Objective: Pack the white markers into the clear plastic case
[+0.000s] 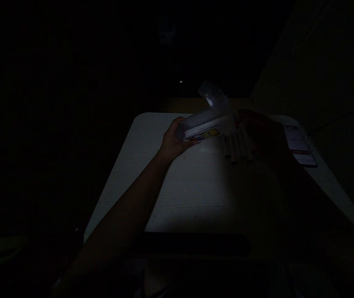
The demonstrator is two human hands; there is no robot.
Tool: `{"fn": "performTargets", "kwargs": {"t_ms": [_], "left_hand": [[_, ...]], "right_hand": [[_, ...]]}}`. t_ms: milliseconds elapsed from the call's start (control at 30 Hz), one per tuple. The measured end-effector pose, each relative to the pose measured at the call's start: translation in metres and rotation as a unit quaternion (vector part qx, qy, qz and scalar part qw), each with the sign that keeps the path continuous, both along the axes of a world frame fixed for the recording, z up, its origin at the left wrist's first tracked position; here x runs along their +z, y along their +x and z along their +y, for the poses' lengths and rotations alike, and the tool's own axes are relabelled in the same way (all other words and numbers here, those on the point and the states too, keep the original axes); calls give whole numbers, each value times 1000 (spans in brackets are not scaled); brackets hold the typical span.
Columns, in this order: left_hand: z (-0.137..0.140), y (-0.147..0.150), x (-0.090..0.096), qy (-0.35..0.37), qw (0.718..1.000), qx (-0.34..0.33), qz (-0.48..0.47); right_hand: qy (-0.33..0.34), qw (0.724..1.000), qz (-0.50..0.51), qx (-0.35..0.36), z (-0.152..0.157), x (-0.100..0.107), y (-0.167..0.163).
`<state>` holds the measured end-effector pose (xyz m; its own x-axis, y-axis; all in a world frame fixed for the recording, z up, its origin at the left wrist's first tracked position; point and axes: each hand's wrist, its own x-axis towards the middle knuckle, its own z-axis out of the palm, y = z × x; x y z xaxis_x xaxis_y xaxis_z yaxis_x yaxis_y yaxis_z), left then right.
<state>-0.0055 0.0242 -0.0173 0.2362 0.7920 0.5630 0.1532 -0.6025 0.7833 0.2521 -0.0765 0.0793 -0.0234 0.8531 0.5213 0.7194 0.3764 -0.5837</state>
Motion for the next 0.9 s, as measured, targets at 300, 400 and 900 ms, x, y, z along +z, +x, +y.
{"fn": "performTargets", "kwargs": {"t_ms": [300, 400, 900], "left_hand": [[-3, 1, 5, 6, 1000, -20, -9], [-2, 1, 4, 12, 1000, -17, -3], [-2, 2, 3, 7, 1000, -5, 6]], "right_hand": [[-95, 995, -9, -22, 11, 14, -17], [-120, 992, 7, -43, 17, 16, -15], [-130, 989, -63, -33, 21, 20, -12]]}}
